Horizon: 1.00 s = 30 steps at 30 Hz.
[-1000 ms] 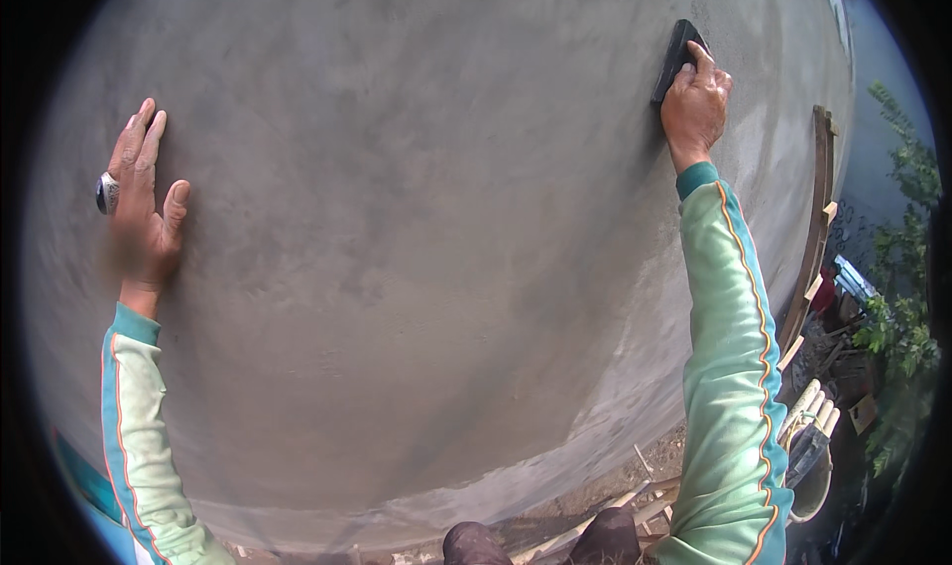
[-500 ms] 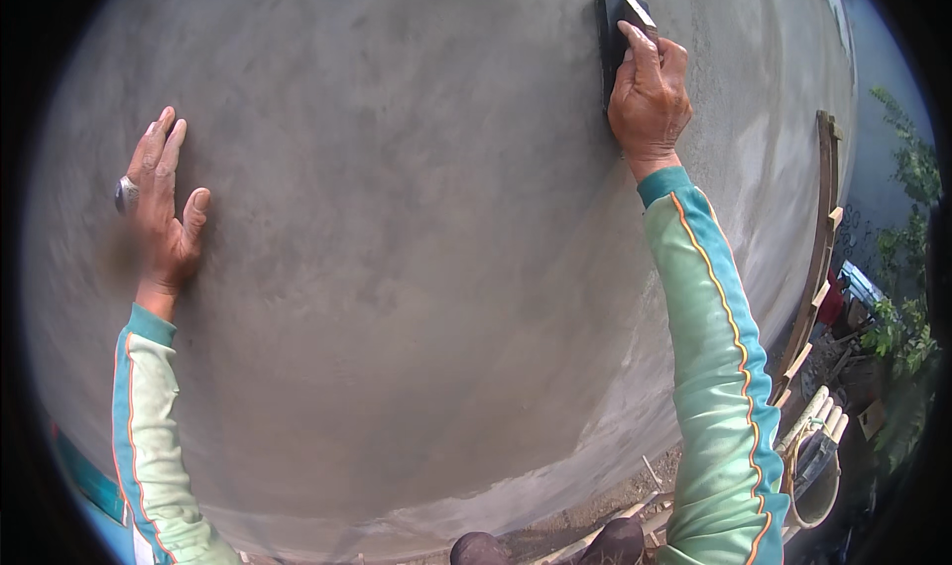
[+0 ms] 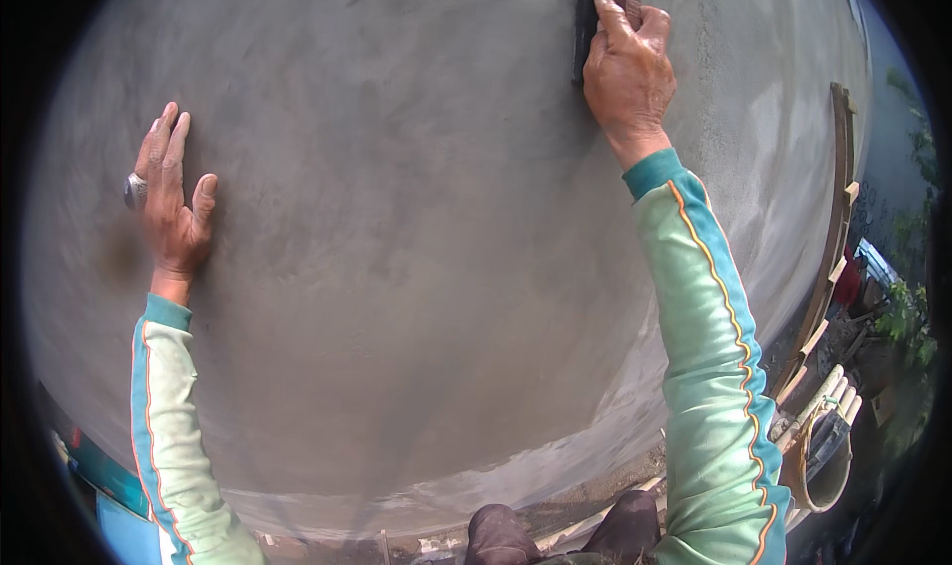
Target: The person smooths a wet cement wall using a hand trowel. They repeatedly rub the tool against the surface in circular and sweeping motions to even out the texture. The person occasionally pauses to dip the trowel into a bucket of water before resuming the smoothing process.
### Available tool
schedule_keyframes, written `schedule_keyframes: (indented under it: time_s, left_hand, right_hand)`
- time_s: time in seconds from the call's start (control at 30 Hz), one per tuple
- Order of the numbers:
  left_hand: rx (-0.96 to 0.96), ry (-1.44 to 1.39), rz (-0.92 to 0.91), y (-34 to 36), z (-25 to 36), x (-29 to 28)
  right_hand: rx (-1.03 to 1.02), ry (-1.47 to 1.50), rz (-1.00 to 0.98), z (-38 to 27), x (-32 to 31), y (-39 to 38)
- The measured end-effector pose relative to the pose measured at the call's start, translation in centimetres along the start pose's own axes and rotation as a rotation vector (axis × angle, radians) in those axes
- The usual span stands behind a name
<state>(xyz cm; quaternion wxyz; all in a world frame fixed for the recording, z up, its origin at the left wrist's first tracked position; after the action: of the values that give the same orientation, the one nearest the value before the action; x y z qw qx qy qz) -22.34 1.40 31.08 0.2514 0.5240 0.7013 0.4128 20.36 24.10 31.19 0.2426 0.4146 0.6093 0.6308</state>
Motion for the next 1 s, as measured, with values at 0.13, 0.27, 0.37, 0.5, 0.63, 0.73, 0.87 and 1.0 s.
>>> schedule_keyframes:
  time_s: [0.13, 0.27, 0.37, 0.5, 0.63, 0.73, 0.87, 1.0]
  left_hand:
    - [0.009, 0.035, -0.017, -0.7, -0.8, -0.6]
    - [-0.005, -0.018, 0.015, -0.5, -0.3, 0.2]
    - [-0.003, -0.037, 0.007, -0.2, -0.2, 0.1]
    - [0.001, -0.056, 0.002, -0.2, 0.0, 0.5]
    - [0.029, -0.02, -0.041, -0.9, -1.2, -0.4]
    - [0.002, -0.091, -0.016, 0.1, 0.2, 0.0]
    - [-0.01, -0.121, -0.022, 0.1, 0.2, -0.3]
    - [0.012, -0.102, -0.025, -0.2, 0.2, -0.2]
  right_hand:
    - [-0.351, 0.264, -0.068, -4.0, -2.1, -11.1]
    - [-0.177, 0.057, -0.055, 6.3, -3.4, -10.7]
    - [0.273, -0.074, -0.105, 8.6, -4.0, -11.1]
    - [-0.056, 0.215, -0.209, -0.7, -6.3, -18.5]
    - [-0.13, 0.232, -0.202, 3.0, -5.9, -17.3]
    - [0.18, 0.101, -0.139, 9.1, -6.1, -17.2]
    - [0.422, 0.08, -0.129, 8.7, -7.0, -22.7]
    - [0.037, 0.239, -0.22, 2.5, -8.1, -25.8]
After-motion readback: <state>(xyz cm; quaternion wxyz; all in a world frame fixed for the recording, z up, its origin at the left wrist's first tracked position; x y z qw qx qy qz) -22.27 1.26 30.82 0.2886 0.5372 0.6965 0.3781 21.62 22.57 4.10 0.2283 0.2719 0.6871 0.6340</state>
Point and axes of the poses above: each hand's wrist, its own y-axis towards the middle knuckle, its own x-axis out of the palm, z = x × y, the point moved 3 cm from there along y, towards the middle knuckle, and after that the axes turned 6 degrees about y, right-handed, at the moved point
